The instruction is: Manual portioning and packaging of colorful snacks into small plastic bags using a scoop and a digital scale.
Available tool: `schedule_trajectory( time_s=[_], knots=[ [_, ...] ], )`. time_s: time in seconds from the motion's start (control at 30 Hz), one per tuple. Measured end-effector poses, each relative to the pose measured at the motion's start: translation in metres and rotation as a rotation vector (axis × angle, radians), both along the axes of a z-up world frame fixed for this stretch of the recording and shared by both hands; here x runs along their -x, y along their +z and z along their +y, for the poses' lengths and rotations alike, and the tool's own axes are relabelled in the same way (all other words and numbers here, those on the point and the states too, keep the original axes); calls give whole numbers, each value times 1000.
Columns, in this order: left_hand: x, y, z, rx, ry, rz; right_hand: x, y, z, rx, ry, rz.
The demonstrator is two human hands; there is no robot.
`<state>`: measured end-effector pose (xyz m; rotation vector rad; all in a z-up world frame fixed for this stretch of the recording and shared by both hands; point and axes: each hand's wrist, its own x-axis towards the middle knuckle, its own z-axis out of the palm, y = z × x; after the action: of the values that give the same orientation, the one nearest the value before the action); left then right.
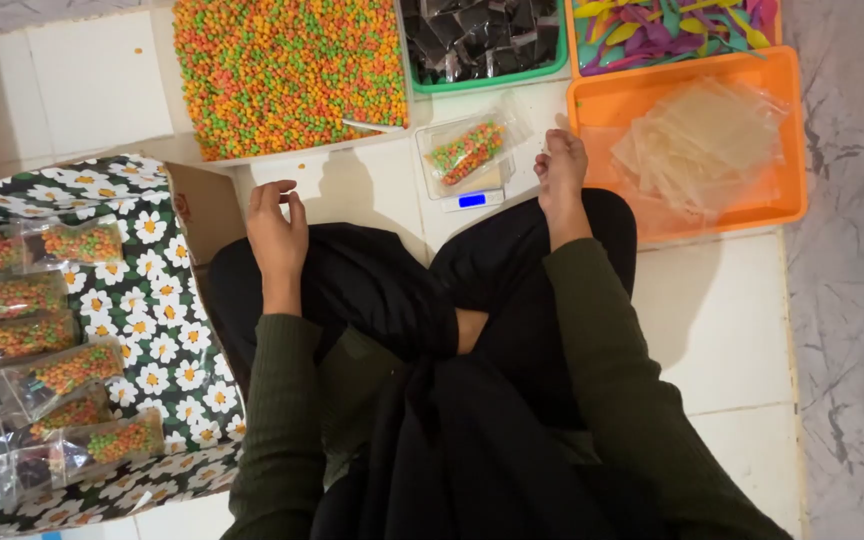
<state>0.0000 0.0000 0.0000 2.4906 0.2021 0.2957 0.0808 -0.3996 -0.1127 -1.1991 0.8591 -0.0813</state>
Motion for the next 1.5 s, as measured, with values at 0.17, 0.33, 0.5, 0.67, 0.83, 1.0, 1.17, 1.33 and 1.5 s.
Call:
schedule_trajectory(
  time_s=[0.17, 0.33, 0.5, 0.67, 0.83, 1.0, 1.17, 1.33, 1.5],
  knots=[
    [0, 1, -1, -1, 1, 4, 1, 3, 0, 3, 9, 0],
    [0, 1, 0, 0, -2, 5, 4, 22, 8, 67, 50, 24],
    [-1, 5, -3, 14, -14, -21, 1, 16, 12, 310, 346, 87],
    [-4, 14, -18, 61, -50, -69, -7, -12, 6, 376, 424, 41],
    [-18, 1, -74, 220, -160, -31, -3, -9, 7, 474, 514, -78],
    [-48, -14, -145, 315, -401, 111, -2, 6, 18, 723, 698, -178],
    [-68, -21, -180, 265, -414, 100, 9, 115, 47, 845, 842, -372],
    [-71, -29, -152, 314, -340, -46, -2, 146, 69, 757, 958, -499],
    [-73, -2, -54, 365, -200, -194, -61, 100, 106, 571, 956, -413]
  ],
)
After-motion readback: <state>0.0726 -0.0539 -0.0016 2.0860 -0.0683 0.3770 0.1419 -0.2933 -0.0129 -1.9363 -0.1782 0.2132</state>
